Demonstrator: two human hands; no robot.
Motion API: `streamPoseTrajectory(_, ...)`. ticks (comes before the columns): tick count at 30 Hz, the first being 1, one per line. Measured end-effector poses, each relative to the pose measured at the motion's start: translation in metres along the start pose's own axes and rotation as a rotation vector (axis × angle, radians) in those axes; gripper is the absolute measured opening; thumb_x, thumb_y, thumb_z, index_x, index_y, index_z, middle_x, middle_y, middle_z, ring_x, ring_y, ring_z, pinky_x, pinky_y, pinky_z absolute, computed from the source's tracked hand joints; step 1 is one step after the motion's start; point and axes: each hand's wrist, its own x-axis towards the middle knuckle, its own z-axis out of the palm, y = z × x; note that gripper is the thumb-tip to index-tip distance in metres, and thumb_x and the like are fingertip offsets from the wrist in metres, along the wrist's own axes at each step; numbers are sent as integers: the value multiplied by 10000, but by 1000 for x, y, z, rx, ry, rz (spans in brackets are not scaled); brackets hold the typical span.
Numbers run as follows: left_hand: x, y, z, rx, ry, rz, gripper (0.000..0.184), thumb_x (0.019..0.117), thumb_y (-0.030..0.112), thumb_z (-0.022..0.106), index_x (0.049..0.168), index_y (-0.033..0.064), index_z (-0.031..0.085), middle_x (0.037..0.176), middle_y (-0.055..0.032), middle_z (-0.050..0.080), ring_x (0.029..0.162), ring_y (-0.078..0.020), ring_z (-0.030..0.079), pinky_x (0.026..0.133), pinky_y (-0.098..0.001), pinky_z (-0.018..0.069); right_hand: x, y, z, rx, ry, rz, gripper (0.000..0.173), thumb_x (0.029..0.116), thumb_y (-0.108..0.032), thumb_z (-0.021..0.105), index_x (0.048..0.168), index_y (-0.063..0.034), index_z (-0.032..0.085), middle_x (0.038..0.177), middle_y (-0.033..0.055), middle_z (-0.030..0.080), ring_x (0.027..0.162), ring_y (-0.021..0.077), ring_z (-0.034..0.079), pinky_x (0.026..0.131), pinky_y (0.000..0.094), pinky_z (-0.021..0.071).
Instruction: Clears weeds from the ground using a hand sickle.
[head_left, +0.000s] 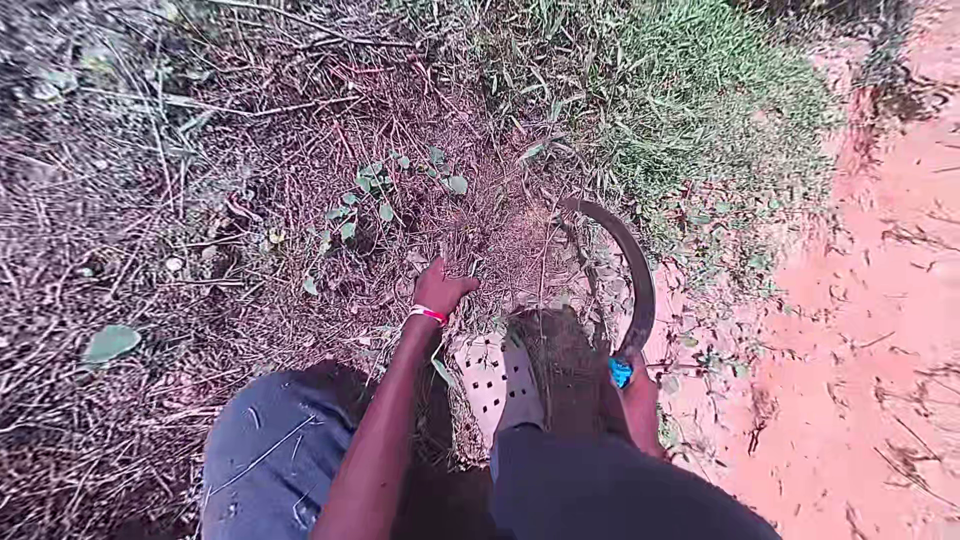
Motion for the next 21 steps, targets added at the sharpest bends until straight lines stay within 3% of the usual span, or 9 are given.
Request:
streamPoseTrajectory(1, -1, 1, 1, -15, 0, 16, 655, 810, 168, 861, 1351, -62, 574, 1258, -294, 646, 1226, -412, 613, 1067, -596, 452, 15, -11, -3, 62, 86, -50, 445, 910, -115, 653, 1253, 153, 562, 808, 235, 674, 717, 340, 680, 685, 527, 536)
streamPoseTrajectory(3, -7, -2, 3, -53, 5, 35, 676, 817, 139, 855, 1382, -65, 544, 1274, -296, 637, 1230, -399, 613, 1072, -580, 457, 45, -32, -7, 229, 201, -78, 457, 891, -120, 626, 1262, 131, 538, 826, 131, 639, 681, 152, 625, 649, 353, 534)
streamPoseTrajectory(5, -8, -6, 2, -63, 18, 45, 700, 817, 148, 858, 1395, -70, 530, 1283, -305, 630, 1235, -405, 610, 1073, -584, 457, 65, -54, -4, 455, 207, -38, 418, 880, -74, 617, 1246, 102, 523, 823, 50, 592, 634, 38, 573, 602, 235, 512)
streamPoseTrajectory(9, -11, -13, -1, -130, 50, 55, 695, 801, 134, 869, 1370, -91, 540, 1262, -304, 637, 1206, -404, 623, 1057, -580, 475, 50, -69, 15, 706, 6, 169, 272, 934, 31, 581, 1192, 83, 511, 776, 34, 559, 583, 54, 569, 555, 229, 529)
streamPoseTrajectory(13, -27, -2, -16, -410, 202, 0, 604, 791, -10, 820, 1322, -75, 539, 1122, -204, 677, 1025, -244, 657, 940, -458, 527, 16, -56, 31, 844, -95, 355, 95, 955, 55, 507, 1047, 30, 514, 606, -12, 553, 457, 49, 537, 456, 207, 506)
streamPoseTrajectory(15, -31, -2, -32, -545, 253, -9, 411, 820, 8, 752, 1195, -61, 599, 1012, -143, 671, 922, -179, 628, 866, -409, 524, 10, -48, 28, 854, -83, 375, 103, 947, 59, 511, 1040, 16, 506, 600, -19, 548, 449, 52, 545, 451, 211, 520)
streamPoseTrajectory(17, -36, 1, -54, -631, 258, 20, 24, 877, 68, 656, 860, 57, 642, 789, -2, 642, 744, -72, 601, 727, -312, 521, 13, -43, 23, 823, -58, 350, 110, 929, 46, 511, 1030, 3, 504, 587, -29, 542, 440, 48, 546, 445, 210, 518)
streamPoseTrajectory(19, -60, 8, -77, -784, 288, 117, 105, 949, 85, 553, 887, 142, 616, 802, 67, 630, 750, -2, 602, 697, -217, 527, 20, -40, 21, 798, -29, 329, 94, 937, 35, 532, 1023, 8, 510, 580, -27, 547, 433, 56, 551, 438, 221, 525)
streamPoseTrajectory(21, -105, -5, -91, -836, 493, 290, 218, 1098, 122, 391, 1229, 78, 560, 1054, 58, 624, 956, 69, 585, 859, -129, 497, 23, -40, 22, 794, -28, 309, 96, 944, 30, 535, 1033, 7, 506, 584, -29, 536, 434, 55, 547, 438, 225, 526)
